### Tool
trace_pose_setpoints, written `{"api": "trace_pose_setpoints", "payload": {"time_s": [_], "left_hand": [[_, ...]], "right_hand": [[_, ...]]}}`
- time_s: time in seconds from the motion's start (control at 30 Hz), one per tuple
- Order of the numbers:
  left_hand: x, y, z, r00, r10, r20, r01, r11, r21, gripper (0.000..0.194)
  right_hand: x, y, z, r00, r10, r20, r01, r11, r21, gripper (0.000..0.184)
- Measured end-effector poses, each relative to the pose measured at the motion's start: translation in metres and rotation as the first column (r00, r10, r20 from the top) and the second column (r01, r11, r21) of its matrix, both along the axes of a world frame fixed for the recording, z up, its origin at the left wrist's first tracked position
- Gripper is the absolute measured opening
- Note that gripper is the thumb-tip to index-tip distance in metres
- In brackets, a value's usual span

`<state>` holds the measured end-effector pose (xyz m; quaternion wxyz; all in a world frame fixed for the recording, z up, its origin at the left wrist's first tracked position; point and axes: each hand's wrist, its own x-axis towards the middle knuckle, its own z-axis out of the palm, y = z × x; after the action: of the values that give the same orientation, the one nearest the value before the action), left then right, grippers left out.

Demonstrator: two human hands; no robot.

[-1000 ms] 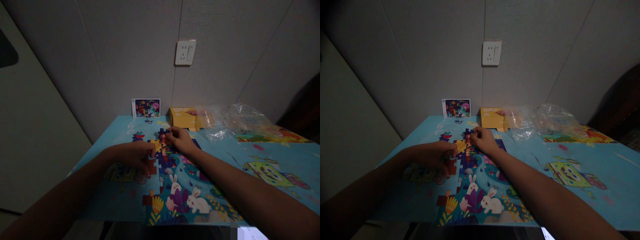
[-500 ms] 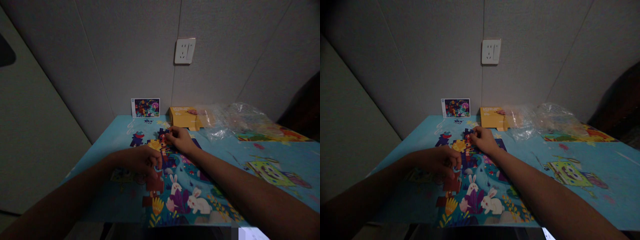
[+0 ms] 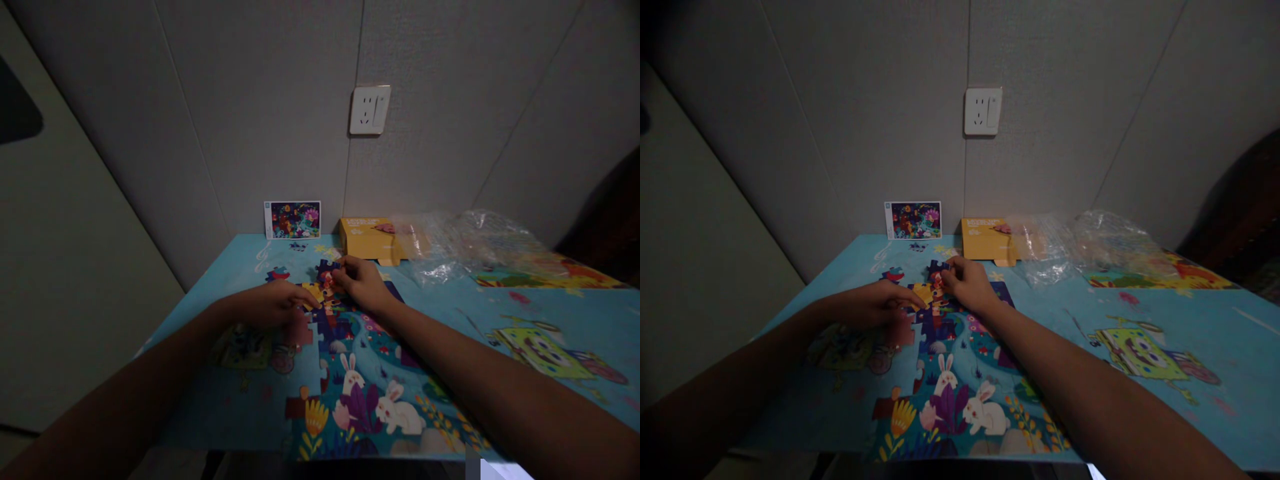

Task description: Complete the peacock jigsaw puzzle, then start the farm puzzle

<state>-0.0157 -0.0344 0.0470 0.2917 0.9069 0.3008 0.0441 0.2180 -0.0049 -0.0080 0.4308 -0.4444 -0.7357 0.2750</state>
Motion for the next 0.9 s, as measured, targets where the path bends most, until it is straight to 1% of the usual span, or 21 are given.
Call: {"api": "trace_pose_setpoints", "payload": {"time_s": [0.1,0.17,0.27,0.37,0.43,0.5,0.57,0.63,0.67,0.7,0.77,0.8,0.83,0.87,0.9], "left_hand": [[-0.003,0.006,0.000,0.986,0.129,-0.104,-0.118,0.988,0.099,0.040],[-0.005,0.013,-0.004,0.968,0.219,-0.127,-0.196,0.966,0.169,0.040],[-0.012,0.026,-0.012,0.942,0.320,-0.096,-0.289,0.925,0.246,0.038],[-0.017,0.035,-0.019,0.918,0.389,-0.076,-0.354,0.891,0.283,0.036],[-0.018,0.037,-0.022,0.906,0.421,-0.047,-0.383,0.862,0.333,0.036],[-0.017,0.035,-0.023,0.914,0.406,-0.009,-0.373,0.847,0.378,0.043],[-0.015,0.031,-0.024,0.943,0.333,-0.002,-0.306,0.869,0.389,0.060],[-0.012,0.027,-0.025,0.966,0.257,-0.030,-0.228,0.900,0.372,0.070],[-0.011,0.027,-0.025,0.970,0.238,-0.041,-0.208,0.908,0.364,0.069],[-0.011,0.027,-0.025,0.971,0.233,-0.044,-0.203,0.912,0.358,0.066],[-0.013,0.029,-0.024,0.971,0.238,-0.022,-0.215,0.912,0.350,0.057],[-0.016,0.032,-0.023,0.971,0.240,-0.002,-0.224,0.910,0.348,0.053],[-0.021,0.036,-0.022,0.969,0.246,0.023,-0.238,0.905,0.352,0.049],[-0.027,0.040,-0.021,0.964,0.261,0.046,-0.259,0.895,0.364,0.045],[-0.034,0.045,-0.021,0.955,0.288,0.067,-0.291,0.876,0.385,0.042]], "right_hand": [[-0.001,-0.001,0.002,1.000,0.001,-0.020,-0.002,1.000,-0.029,0.016],[-0.001,-0.001,0.002,1.000,0.006,-0.026,-0.007,0.999,-0.033,0.015],[-0.001,-0.001,0.001,1.000,0.014,-0.015,-0.014,1.000,-0.018,0.015],[0.000,-0.001,0.001,1.000,0.009,-0.007,-0.009,1.000,-0.012,0.014],[-0.001,-0.001,0.000,1.000,0.004,-0.003,-0.004,1.000,-0.010,0.014],[-0.001,-0.001,0.001,1.000,-0.004,-0.008,0.004,1.000,-0.008,0.014],[-0.002,-0.004,0.003,0.999,0.004,-0.042,-0.004,1.000,-0.009,0.015],[-0.004,-0.010,0.007,0.991,0.066,-0.113,-0.072,0.996,-0.050,0.017],[-0.005,-0.014,0.010,0.980,0.123,-0.156,-0.137,0.987,-0.086,0.019],[-0.007,-0.019,0.013,0.962,0.191,-0.193,-0.219,0.966,-0.134,0.021],[-0.011,-0.028,0.017,0.918,0.326,-0.227,-0.374,0.902,-0.216,0.025],[-0.012,-0.031,0.018,0.902,0.373,-0.218,-0.420,0.875,-0.239,0.025],[-0.014,-0.033,0.018,0.894,0.400,-0.201,-0.441,0.863,-0.245,0.024],[-0.015,-0.033,0.018,0.897,0.404,-0.178,-0.438,0.866,-0.242,0.022],[-0.015,-0.032,0.016,0.908,0.390,-0.155,-0.417,0.879,-0.231,0.020]]}}
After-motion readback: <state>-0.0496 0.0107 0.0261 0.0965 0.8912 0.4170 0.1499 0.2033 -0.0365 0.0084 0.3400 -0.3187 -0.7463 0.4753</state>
